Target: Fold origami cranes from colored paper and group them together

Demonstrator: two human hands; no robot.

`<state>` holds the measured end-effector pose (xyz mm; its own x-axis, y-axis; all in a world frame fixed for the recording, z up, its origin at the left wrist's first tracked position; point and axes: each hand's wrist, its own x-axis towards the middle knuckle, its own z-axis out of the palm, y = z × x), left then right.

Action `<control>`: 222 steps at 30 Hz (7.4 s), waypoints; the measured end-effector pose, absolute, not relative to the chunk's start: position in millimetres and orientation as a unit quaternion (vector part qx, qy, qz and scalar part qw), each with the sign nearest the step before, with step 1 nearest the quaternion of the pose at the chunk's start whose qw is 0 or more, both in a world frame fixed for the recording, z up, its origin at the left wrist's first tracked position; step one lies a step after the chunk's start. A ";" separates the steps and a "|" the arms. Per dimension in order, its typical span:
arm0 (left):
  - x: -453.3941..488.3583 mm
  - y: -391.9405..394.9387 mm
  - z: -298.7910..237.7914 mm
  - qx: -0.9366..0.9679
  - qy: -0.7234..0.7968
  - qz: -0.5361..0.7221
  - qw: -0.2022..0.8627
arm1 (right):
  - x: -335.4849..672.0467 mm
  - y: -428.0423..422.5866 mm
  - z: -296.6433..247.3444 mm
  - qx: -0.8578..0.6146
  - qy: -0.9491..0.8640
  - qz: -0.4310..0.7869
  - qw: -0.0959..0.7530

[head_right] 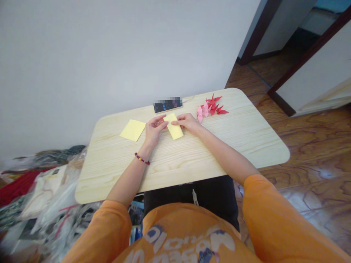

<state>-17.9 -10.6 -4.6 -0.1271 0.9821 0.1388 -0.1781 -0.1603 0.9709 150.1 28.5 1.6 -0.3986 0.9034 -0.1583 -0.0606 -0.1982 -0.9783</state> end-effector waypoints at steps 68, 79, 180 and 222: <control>-15.0 -18.1 5.7 0.467 0.486 0.608 0.419 | 152.4 27.7 8.5 -0.404 -0.585 0.633 0.307; -16.2 -19.1 6.0 0.483 0.491 0.600 0.407 | 153.6 27.1 11.4 -0.405 -0.594 0.639 0.275; -16.8 -20.5 5.8 0.373 0.536 0.578 0.490 | 138.2 22.9 -5.7 -0.411 -0.630 0.522 0.403; -21.0 -16.6 2.9 0.411 0.545 0.580 0.444 | 136.8 18.5 3.1 -0.371 -0.549 0.630 0.406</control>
<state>-21.0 -16.6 2.9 -0.2681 0.9634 -0.0068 -0.0665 -0.0114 0.9977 136.8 18.5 3.1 -0.3949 0.9185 -0.0215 -0.1040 -0.0680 -0.9923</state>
